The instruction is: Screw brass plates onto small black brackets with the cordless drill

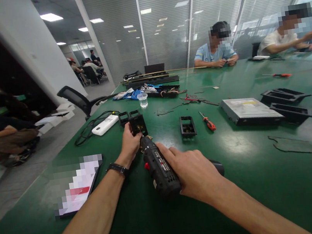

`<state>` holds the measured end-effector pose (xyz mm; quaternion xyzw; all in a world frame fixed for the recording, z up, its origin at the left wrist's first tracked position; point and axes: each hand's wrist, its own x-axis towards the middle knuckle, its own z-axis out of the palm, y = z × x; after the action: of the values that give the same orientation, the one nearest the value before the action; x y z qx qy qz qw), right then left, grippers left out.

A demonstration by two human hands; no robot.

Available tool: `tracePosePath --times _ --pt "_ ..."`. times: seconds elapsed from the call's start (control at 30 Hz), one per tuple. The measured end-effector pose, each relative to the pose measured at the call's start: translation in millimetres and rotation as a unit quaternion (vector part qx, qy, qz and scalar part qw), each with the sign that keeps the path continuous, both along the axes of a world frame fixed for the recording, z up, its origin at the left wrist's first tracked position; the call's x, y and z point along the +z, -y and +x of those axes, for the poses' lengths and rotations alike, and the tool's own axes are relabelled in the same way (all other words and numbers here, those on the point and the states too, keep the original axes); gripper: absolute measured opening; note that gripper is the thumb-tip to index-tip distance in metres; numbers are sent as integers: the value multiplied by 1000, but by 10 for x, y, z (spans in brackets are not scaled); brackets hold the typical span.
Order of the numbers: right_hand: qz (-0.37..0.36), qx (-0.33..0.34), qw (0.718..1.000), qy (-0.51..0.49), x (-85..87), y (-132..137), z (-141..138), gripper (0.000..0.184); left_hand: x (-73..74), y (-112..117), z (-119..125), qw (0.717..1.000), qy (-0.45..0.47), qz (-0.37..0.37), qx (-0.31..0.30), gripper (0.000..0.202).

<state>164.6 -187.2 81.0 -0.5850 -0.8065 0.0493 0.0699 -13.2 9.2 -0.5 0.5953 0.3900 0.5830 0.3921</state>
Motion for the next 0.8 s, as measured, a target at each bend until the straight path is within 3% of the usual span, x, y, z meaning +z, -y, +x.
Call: tracePosePath --times 0.2,0.4,0.8 --pt "0 3 1000 11 -5 -15 14 104 -7 -6 -3 1000 -5 10 5 54" --pt "-1 0 1000 14 17 -6 -6 97 19 9 2 1000 -18 16 7 56" --pt "6 5 1000 18 -2 -10 18 100 16 18 -6 1000 -14 6 2 54"
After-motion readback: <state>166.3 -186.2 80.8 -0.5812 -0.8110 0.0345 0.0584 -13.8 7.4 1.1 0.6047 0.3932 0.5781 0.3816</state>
